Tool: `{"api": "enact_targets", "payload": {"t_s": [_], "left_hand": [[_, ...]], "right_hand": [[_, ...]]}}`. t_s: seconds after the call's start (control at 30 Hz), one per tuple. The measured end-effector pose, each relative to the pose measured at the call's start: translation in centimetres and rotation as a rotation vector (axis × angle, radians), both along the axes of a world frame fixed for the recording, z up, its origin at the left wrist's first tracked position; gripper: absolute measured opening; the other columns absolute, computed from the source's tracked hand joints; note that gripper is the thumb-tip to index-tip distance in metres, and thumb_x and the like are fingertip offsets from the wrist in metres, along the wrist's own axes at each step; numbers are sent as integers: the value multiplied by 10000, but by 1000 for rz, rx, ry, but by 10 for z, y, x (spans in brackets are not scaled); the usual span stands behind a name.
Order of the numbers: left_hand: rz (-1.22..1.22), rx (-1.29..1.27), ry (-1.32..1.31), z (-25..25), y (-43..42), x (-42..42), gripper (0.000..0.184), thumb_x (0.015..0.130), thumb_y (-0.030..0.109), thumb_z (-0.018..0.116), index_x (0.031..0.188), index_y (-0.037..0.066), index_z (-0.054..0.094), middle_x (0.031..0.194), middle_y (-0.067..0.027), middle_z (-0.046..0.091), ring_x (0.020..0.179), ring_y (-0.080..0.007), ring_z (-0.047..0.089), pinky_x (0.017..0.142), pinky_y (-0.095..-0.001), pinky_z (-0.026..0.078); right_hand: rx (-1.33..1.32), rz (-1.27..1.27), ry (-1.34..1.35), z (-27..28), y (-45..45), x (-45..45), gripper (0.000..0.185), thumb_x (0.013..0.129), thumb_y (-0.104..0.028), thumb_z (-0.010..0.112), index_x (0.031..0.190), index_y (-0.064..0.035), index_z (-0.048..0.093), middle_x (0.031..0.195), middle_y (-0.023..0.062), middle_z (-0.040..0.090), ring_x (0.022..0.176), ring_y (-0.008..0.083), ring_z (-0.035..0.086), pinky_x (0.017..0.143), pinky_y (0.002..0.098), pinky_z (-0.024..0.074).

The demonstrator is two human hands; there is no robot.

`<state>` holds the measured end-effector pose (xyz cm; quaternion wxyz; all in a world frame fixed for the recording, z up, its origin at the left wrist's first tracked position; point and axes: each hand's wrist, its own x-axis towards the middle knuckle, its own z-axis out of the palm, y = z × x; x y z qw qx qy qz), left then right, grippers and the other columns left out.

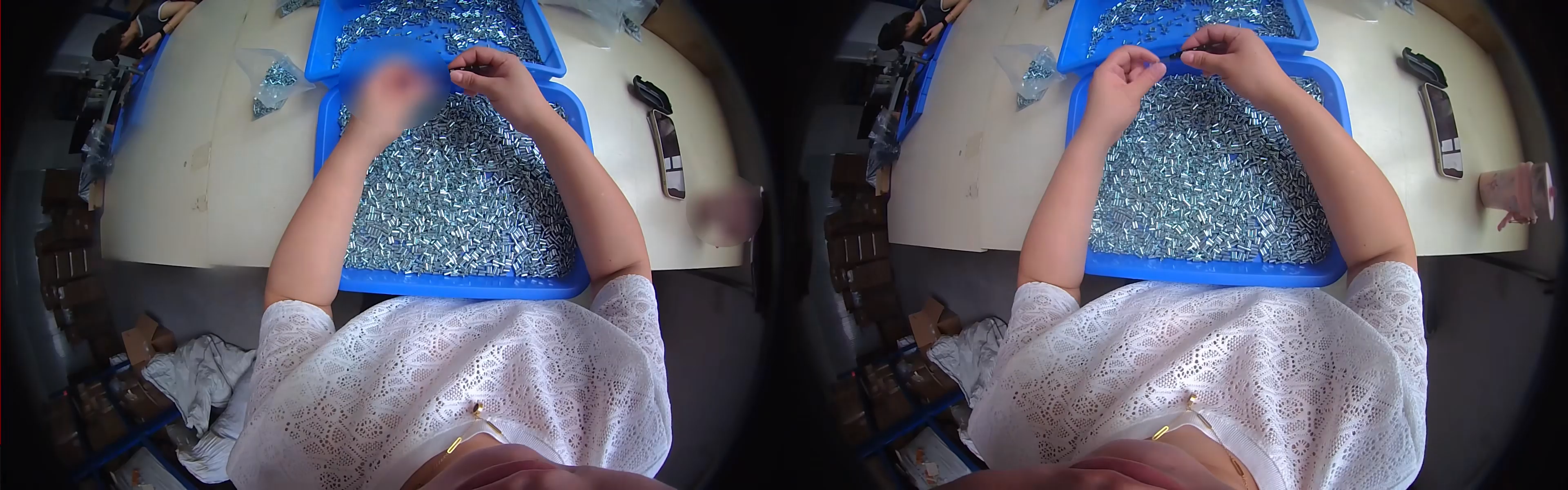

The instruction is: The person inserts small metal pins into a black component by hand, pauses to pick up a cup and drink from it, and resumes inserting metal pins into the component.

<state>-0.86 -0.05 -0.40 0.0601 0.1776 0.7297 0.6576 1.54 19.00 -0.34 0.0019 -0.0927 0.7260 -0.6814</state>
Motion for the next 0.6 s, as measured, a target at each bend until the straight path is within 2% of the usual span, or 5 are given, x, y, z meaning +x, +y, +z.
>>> {"api": "enact_targets", "payload": {"t_s": [0.1, 0.3, 0.37, 0.5, 0.6], "left_hand": [[-5, -77, 86, -7, 1, -2, 189, 838, 201, 604, 786, 23, 572, 590, 64, 453, 533, -27, 355, 468, -203, 281], [-4, -115, -189, 0, -4, -4, 344, 906, 347, 465, 849, 20, 554, 613, 53, 417, 487, -30, 286, 448, -204, 263], [48, 154, -432, 10, -6, -2, 243, 894, 239, 488, 1005, 24, 505, 759, -29, 522, 675, -128, 498, 647, -256, 420], [-249, 711, -764, 5, -15, -10, 220, 823, -32, 416, 1042, -58, 427, 954, -177, 522, 973, -322, 533, 924, -414, 433], [-210, 699, -727, 6, -11, -7, 221, 822, -68, 399, 1041, -60, 428, 1004, -202, 522, 1041, -346, 512, 949, -417, 418]], "right_hand": [[20, 6, 22, 0, -2, 2, 163, 801, -134, 640, 924, -35, 599, 747, -21, 554, 661, 52, 476, 608, 195, 396], [-4, -27, 58, 0, 0, 0, 151, 806, -109, 629, 928, -26, 596, 736, -16, 554, 655, 54, 480, 600, 195, 398], [1, -48, 71, -2, -1, -1, 151, 807, -102, 627, 930, -22, 594, 733, -14, 553, 652, 56, 480, 597, 195, 398], [-22, -56, 92, -1, -1, 0, 148, 809, -90, 623, 931, -13, 589, 745, -4, 562, 657, 60, 488, 601, 194, 404], [-18, -71, 90, 1, -2, 0, 144, 811, -84, 620, 931, -13, 587, 764, 0, 570, 666, 60, 495, 611, 193, 409]]}}
